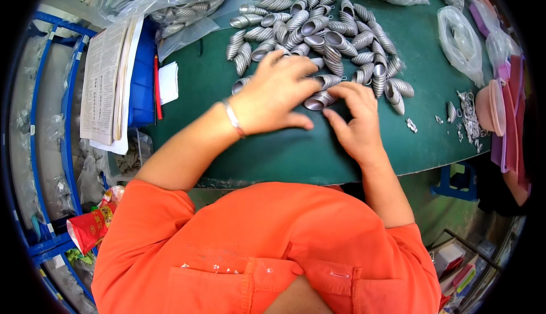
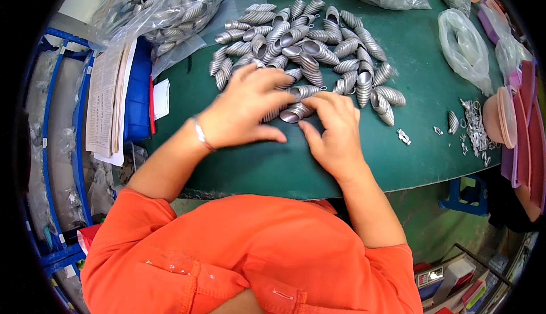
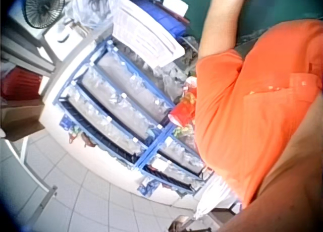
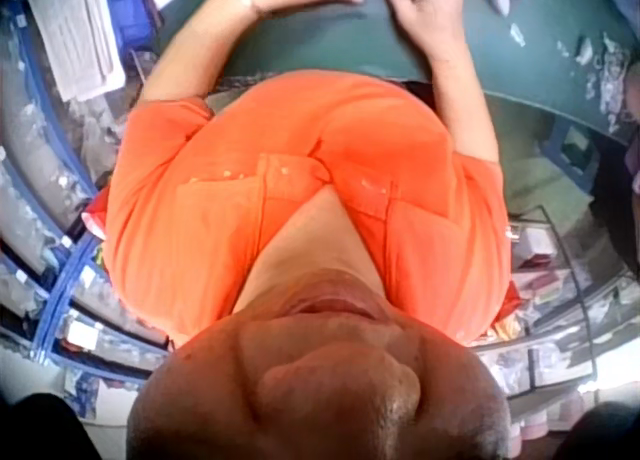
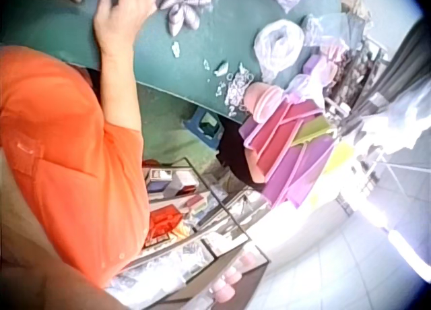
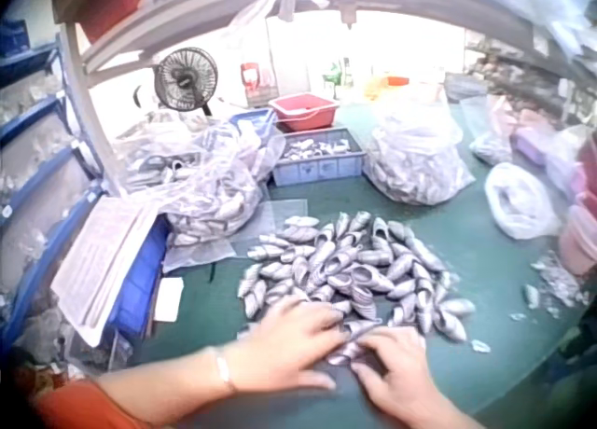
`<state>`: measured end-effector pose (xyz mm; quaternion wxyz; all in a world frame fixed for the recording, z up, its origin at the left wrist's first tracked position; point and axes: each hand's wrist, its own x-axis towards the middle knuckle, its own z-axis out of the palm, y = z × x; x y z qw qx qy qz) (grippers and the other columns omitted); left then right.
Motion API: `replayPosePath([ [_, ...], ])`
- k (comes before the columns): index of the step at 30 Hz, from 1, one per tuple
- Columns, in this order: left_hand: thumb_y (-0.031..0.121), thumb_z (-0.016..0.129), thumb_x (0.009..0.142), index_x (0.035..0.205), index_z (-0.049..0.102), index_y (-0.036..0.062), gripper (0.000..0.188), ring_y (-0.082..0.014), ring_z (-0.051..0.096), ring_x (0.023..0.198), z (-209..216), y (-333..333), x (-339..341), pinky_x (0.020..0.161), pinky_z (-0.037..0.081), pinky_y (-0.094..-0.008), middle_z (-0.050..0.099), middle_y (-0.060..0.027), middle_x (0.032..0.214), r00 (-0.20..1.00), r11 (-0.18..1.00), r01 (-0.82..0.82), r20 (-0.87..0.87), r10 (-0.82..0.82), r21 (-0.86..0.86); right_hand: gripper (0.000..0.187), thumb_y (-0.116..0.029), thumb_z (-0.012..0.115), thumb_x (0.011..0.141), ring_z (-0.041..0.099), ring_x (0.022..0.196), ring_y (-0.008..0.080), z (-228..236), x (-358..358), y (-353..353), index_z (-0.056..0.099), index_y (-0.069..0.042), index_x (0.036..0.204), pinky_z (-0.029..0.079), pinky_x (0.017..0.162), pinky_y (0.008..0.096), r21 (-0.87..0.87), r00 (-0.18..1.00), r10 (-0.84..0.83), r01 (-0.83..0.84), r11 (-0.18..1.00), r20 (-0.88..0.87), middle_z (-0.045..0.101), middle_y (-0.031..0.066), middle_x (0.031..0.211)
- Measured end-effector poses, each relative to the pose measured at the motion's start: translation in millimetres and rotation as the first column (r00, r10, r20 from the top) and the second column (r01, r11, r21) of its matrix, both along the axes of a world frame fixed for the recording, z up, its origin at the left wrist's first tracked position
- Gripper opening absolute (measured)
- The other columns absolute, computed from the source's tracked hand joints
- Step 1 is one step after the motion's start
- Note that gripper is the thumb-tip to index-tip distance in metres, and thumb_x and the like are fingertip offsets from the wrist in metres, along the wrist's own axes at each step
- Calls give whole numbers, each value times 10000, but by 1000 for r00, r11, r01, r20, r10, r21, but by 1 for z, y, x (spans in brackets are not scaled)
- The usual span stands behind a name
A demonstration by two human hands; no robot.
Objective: The person repeatedly picks up two small metal spiral pieces from a pile on a green table and joins them together by hand. They occasionally use pliers to assist with joining or adjusting the pieces. The joined pieces are placed back onto the table, and the process continues with additional pieces from the pile.
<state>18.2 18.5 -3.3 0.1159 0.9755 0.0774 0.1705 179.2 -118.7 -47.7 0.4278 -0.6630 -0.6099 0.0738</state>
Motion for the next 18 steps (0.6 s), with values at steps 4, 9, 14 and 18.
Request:
replayPosePath([
  [4, 184, 792, 668, 1017, 623, 89, 399, -280, 506, 1160, -17, -6, -5, 1053, 302, -507, 584, -61, 1161, 999, 999, -32, 17, 33, -31, 373, -54, 747, 666, 529, 997, 256, -3, 3, -2, 630, -103, 1016, 342, 890, 379, -59, 993, -27, 34, 998, 112, 593, 42, 1020],
  [9, 35, 741, 703, 967, 624, 60, 289, -280, 601, 968, -20, 3, -20, 945, 418, -408, 641, -72, 991, 974, 971, -73, 191, 119, -228, 341, -37, 735, 672, 535, 977, 253, -1, 1, -1, 614, -98, 985, 336, 881, 383, -78, 997, -16, 22, 997, 73, 604, 47, 967],
  [14, -25, 681, 785, 909, 647, 13, 134, -182, 602, 773, -7, 5, -39, 685, 470, -283, 629, -80, 868, 873, 908, -216, 346, 345, -359, 306, -41, 703, 700, 530, 1005, 262, -5, -1, 1, 612, -86, 989, 327, 901, 394, -12, 993, -78, 80, 997, 89, 607, 62, 1009],
  [18, 132, 786, 724, 962, 630, 30, 302, -190, 579, 737, 1, -10, -57, 650, 473, -290, 587, -77, 887, 946, 890, -277, 61, 319, -362, 264, -19, 684, 696, 534, 996, 251, -3, -1, 2, 626, -85, 945, 329, 898, 385, 67, 997, -49, 45, 997, 66, 610, 57, 1007],
])
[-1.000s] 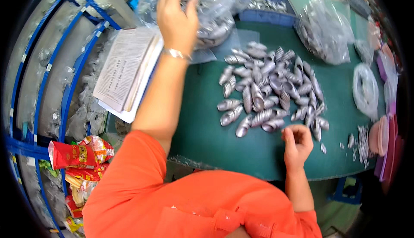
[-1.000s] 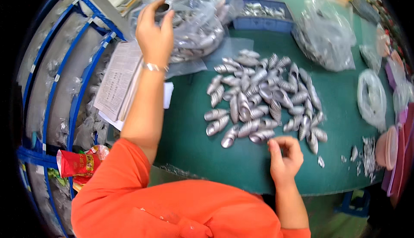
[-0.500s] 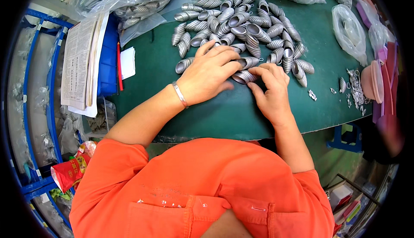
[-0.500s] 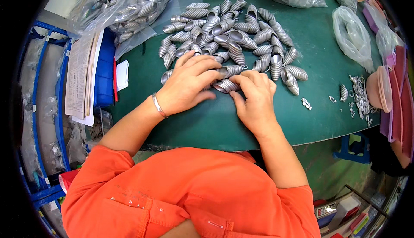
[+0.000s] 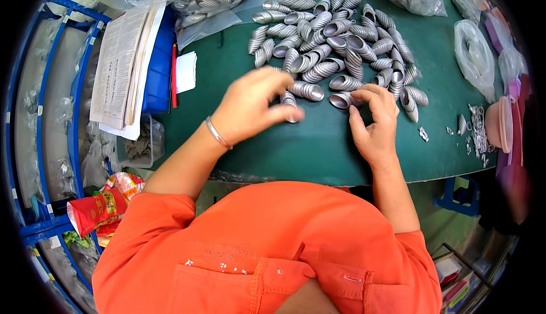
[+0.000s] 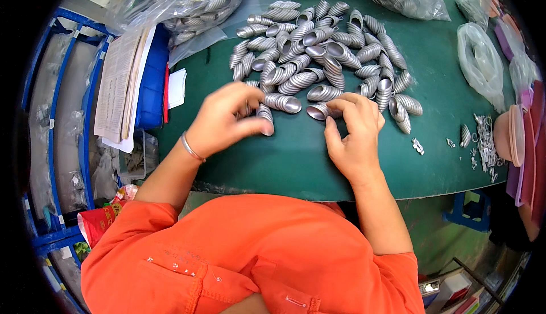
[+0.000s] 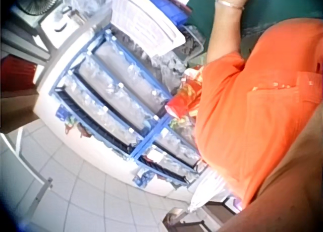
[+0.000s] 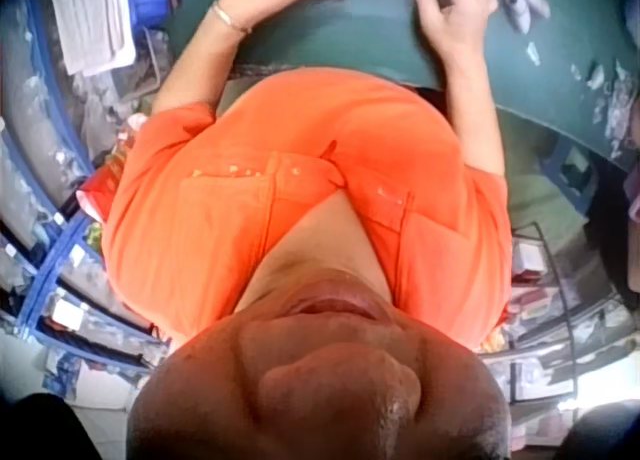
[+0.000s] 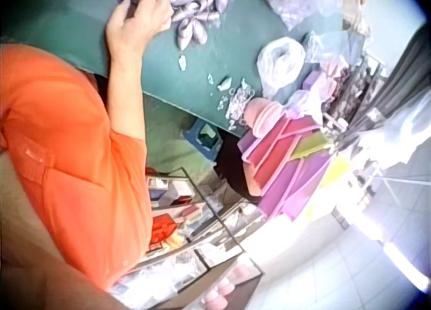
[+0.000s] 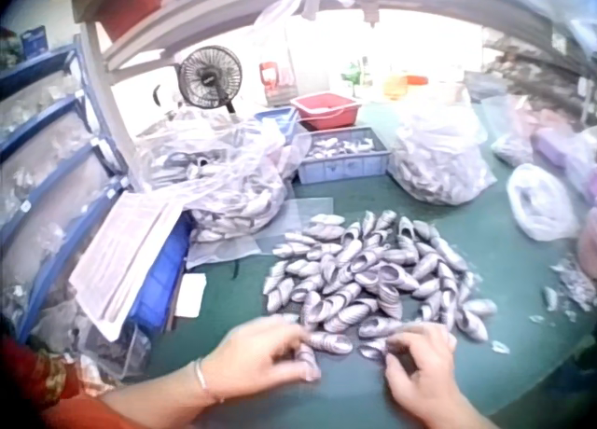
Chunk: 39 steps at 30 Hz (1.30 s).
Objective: The person repeatedly picks up two small metal spiral pieces from a pile on a green table and joins them together by hand. They occasionally use pliers to assist with joining or adjusting the pieces. The joined pieces are placed back onto the table, and the process continues with additional pieces from the pile.
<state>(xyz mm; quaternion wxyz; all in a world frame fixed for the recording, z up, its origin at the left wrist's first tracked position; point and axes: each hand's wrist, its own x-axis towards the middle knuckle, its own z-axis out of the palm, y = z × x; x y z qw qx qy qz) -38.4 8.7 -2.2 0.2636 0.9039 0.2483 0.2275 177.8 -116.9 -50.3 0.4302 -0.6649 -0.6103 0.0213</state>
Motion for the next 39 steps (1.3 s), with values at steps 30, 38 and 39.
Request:
replayPosePath([
  [30, -75, 661, 671, 893, 618, 15, 244, -251, 627, 863, -27, -25, -49, 736, 515, -307, 626, -110, 950, 970, 986, -161, 193, 148, 49, 204, -158, 746, 700, 554, 952, 257, 53, -25, 68, 688, -113, 891, 366, 847, 420, -136, 898, 301, -271, 953, 321, 613, 50, 964],
  [38, -38, 675, 697, 880, 628, 16, 197, -255, 613, 882, -28, -21, -40, 775, 499, -325, 627, -112, 944, 975, 987, -139, 185, 122, 84, 100, 25, 662, 783, 640, 872, 249, 53, -21, 71, 622, 23, 874, 511, 741, 334, 479, 920, 347, -225, 848, -181, 642, 146, 962],
  [39, -26, 676, 708, 878, 629, 16, 181, -256, 612, 877, -29, -19, -41, 771, 497, -324, 627, -111, 943, 969, 983, -168, 194, 151, 72, 95, 30, 647, 796, 641, 880, 242, 57, -24, 67, 619, 36, 886, 513, 744, 322, 600, 898, 373, -169, 782, -233, 644, 154, 956],
])
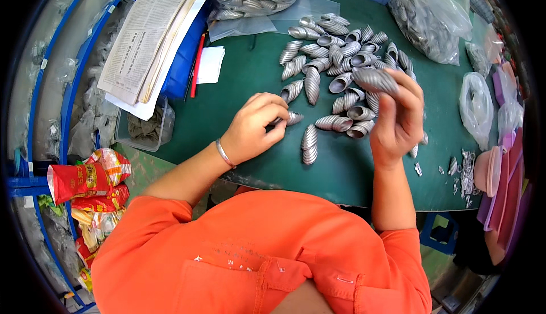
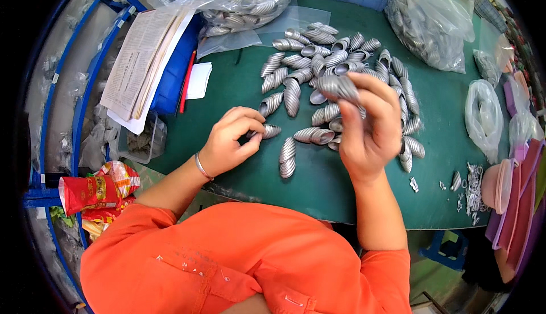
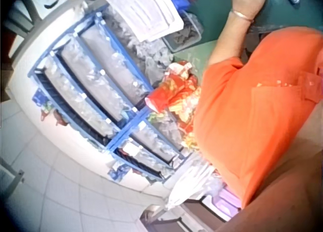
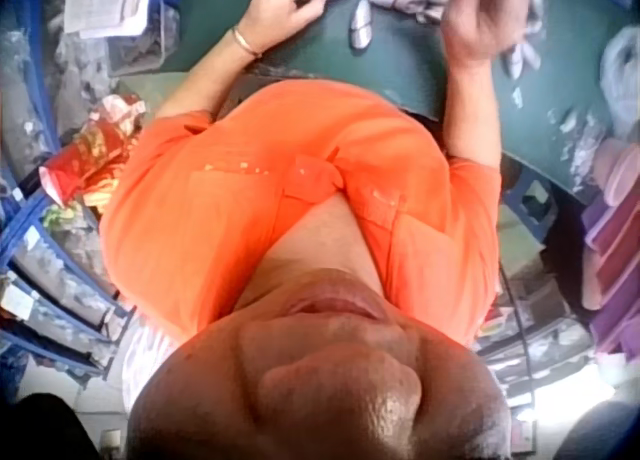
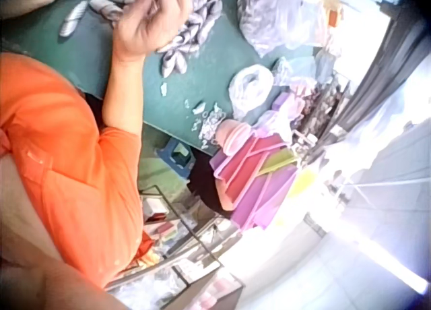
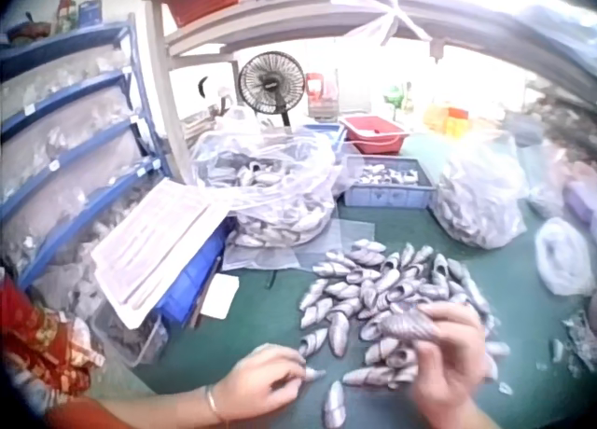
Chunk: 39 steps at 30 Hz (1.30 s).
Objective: The person repeatedly picks up two small metal spiral pieces from a pile on a green table and joins them together by hand. They occasionally use pliers to assist with joining or adjusting the pieces. The joined pieces are placed back onto the table, and the process continues with additional pieces from the pile.
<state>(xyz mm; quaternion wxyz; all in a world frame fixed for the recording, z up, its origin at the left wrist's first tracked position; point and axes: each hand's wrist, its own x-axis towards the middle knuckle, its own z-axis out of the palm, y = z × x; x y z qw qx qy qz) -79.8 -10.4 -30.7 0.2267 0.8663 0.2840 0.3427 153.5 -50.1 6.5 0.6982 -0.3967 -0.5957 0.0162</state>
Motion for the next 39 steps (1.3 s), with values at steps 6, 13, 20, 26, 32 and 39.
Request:
replayPosePath([
  [6, 40, 683, 776, 950, 620, 13, 186, -238, 605, 850, 12, 17, 5, 727, 482, -322, 603, -108, 947, 993, 992, -117, 20, 118, -40, 142, -49, 717, 722, 583, 889, 275, -13, 15, 2, 657, -31, 850, 418, 813, 374, -221, 875, -7, 130, 967, 484, 661, 99, 953],
  [13, 130, 746, 760, 1020, 604, 13, 319, -215, 579, 805, 1, 39, 19, 695, 489, -298, 572, -115, 931, 958, 985, -142, -263, 112, -99, 142, -170, 738, 748, 560, 925, 229, -23, 23, 1, 669, -53, 789, 333, 889, 380, -469, 819, 191, 105, 877, 541, 651, 31, 900],
  [20, 9, 693, 783, 1049, 623, 1, 276, -161, 576, 856, 18, 32, 19, 756, 478, -272, 600, -102, 1009, 966, 997, -68, 247, 74, -32, 70, -119, 703, 775, 577, 826, 239, -25, 42, 7, 652, -76, 797, 369, 772, 380, -478, 904, -25, 249, 842, 426, 638, 42, 803],
  [26, 60, 732, 757, 1041, 608, 23, 313, -259, 628, 891, 8, 35, 25, 788, 493, -322, 646, -122, 978, 979, 997, -41, -201, 26, -72, 441, -202, 763, 725, 568, 1015, 252, -16, 21, -2, 619, -77, 1123, 329, 909, 386, -434, 860, 112, 135, 891, 499, 632, 75, 1061],
  [32, -1, 729, 769, 1088, 546, -3, 368, -190, 623, 978, 8, 12, 38, 851, 500, -306, 653, -129, 1031, 933, 870, 204, 357, -35, -449, 482, -199, 763, 699, 561, 954, 233, -24, 3, -2, 608, -75, 1138, 333, 867, 396, -386, 781, 157, 115, 915, 604, 624, 52, 980],
  [39, 76, 703, 834, 836, 597, -5, 134, -167, 619, 836, 17, 16, 43, 734, 495, -265, 647, -122, 946, 982, 924, 159, 153, -112, -346, 391, -211, 763, 696, 551, 835, 220, -20, 2, -5, 627, -92, 1043, 341, 814, 397, -460, 789, 212, 100, 882, 577, 599, 25, 831],
])
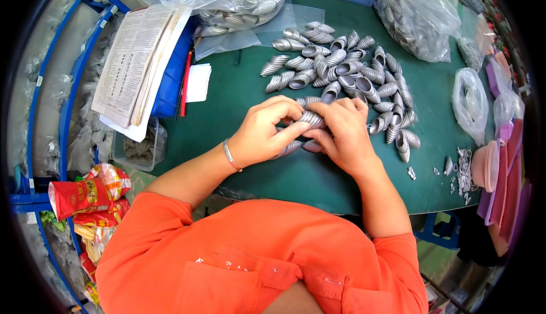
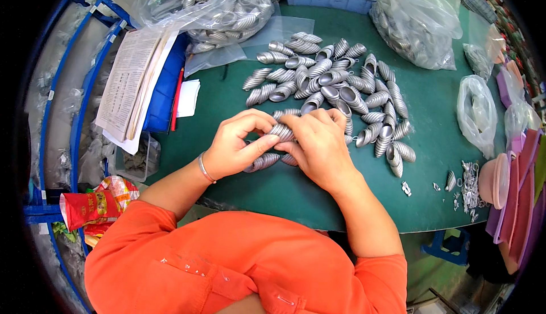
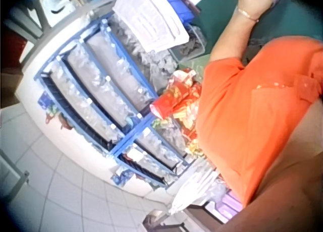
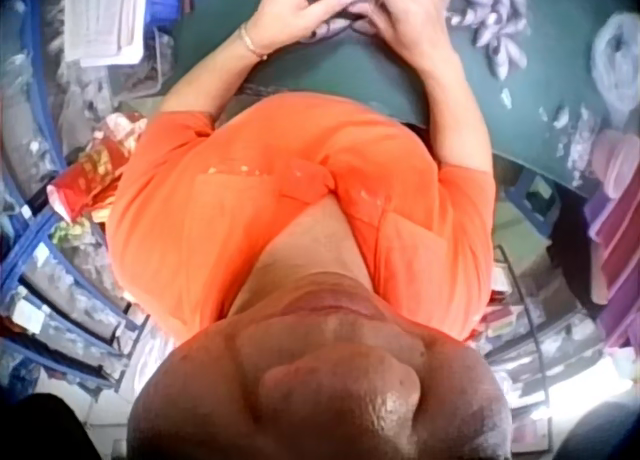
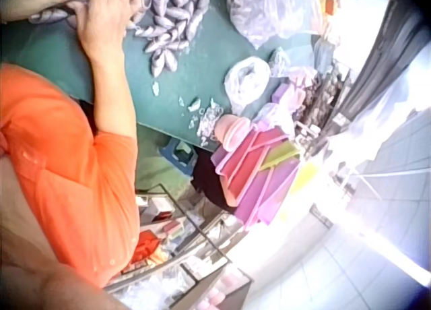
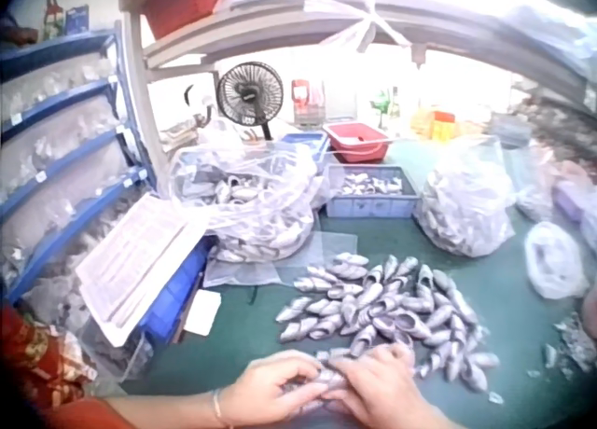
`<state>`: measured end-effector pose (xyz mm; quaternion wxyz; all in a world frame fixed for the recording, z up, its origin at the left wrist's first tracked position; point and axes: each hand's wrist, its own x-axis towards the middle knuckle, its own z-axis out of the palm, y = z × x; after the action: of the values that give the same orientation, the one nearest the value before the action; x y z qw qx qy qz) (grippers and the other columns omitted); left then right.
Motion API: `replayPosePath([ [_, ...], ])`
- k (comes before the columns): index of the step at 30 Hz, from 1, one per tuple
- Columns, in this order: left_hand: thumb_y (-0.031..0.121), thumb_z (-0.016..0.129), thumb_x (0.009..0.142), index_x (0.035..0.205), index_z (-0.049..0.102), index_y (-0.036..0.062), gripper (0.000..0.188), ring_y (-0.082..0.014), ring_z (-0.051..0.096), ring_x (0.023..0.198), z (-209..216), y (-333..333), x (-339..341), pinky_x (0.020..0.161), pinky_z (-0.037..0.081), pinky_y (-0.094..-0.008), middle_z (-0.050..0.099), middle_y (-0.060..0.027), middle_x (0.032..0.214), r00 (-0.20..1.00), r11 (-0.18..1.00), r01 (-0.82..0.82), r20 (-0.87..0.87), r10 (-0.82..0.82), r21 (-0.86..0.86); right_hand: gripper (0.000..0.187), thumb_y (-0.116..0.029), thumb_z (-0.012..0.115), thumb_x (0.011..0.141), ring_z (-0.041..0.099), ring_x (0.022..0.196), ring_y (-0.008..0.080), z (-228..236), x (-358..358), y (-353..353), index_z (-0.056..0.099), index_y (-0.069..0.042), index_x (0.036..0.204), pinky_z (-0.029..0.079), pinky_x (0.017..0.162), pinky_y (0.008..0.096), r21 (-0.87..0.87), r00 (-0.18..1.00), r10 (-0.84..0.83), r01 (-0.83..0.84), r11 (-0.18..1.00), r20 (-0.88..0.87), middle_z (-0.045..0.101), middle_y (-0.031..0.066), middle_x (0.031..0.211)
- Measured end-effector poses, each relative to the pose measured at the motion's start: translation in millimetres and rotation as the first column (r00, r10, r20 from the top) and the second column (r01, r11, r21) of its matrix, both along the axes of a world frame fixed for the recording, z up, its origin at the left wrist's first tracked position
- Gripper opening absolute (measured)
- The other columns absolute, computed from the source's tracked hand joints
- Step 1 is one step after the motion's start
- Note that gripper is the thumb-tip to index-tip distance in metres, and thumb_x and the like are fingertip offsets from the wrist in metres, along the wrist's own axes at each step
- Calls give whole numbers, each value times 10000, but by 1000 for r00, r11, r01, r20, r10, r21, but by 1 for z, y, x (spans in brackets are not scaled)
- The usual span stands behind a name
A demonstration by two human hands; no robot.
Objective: The person repeatedly picks up two small metal spiral pieces from a pile on a green table and joins them together by hand. They occasionally use pliers to assist with joining or adjusting the pieces. The joined pieces are placed back onto the table, and the process continues with additional pieces from the pile.
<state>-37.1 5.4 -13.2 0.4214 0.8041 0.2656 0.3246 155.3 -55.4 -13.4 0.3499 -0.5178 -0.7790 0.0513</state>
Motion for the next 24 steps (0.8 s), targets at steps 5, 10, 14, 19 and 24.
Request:
replayPosePath([
  [5, 155, 651, 892, 822, 595, -17, 194, -127, 557, 702, 4, 4, -5, 612, 450, -251, 609, -80, 811, 988, 989, 44, -143, -64, -140, 334, -263, 750, 731, 542, 782, 231, -2, -5, -4, 615, -80, 976, 346, 829, 405, 18, 997, 81, -82, 997, 17, 597, 32, 789],
  [10, 146, 611, 917, 789, 577, 1, 196, -112, 539, 701, -1, -7, -9, 616, 432, -245, 602, -81, 808, 999, 982, 21, 35, -15, -189, 340, -314, 729, 765, 543, 772, 240, 0, -7, -7, 614, -77, 980, 348, 844, 414, -16, 993, 113, -113, 994, 22, 598, 41, 791],
  [14, 117, 654, 863, 779, 570, 25, 151, -182, 566, 772, 0, -6, -9, 691, 450, -292, 599, -100, 858, 999, 955, -8, 44, 22, -296, 327, -326, 706, 790, 544, 784, 248, 4, -6, -7, 627, -79, 989, 343, 849, 419, -38, 998, 62, -62, 997, 18, 599, 40, 796],
  [19, 145, 715, 774, 876, 586, 29, 201, -320, 559, 971, 2, 45, 5, 867, 431, -390, 583, -144, 1011, 987, 878, -46, -113, 112, 476, 245, -296, 657, 845, 551, 811, 240, 9, 16, 2, 648, -86, 972, 329, 853, 398, 2, 986, -154, 155, 988, -70, 618, 39, 800],
  [24, 203, 685, 789, 1088, 601, -7, 375, -369, 554, 1018, -26, 134, 39, 906, 438, -414, 595, -192, 1084, 860, 772, -267, -218, 460, 577, 109, -157, 661, 837, 567, 864, 224, 1, 26, 1, 660, -80, 915, 324, 878, 397, 22, 952, -275, 280, 960, -133, 651, 31, 863],
])
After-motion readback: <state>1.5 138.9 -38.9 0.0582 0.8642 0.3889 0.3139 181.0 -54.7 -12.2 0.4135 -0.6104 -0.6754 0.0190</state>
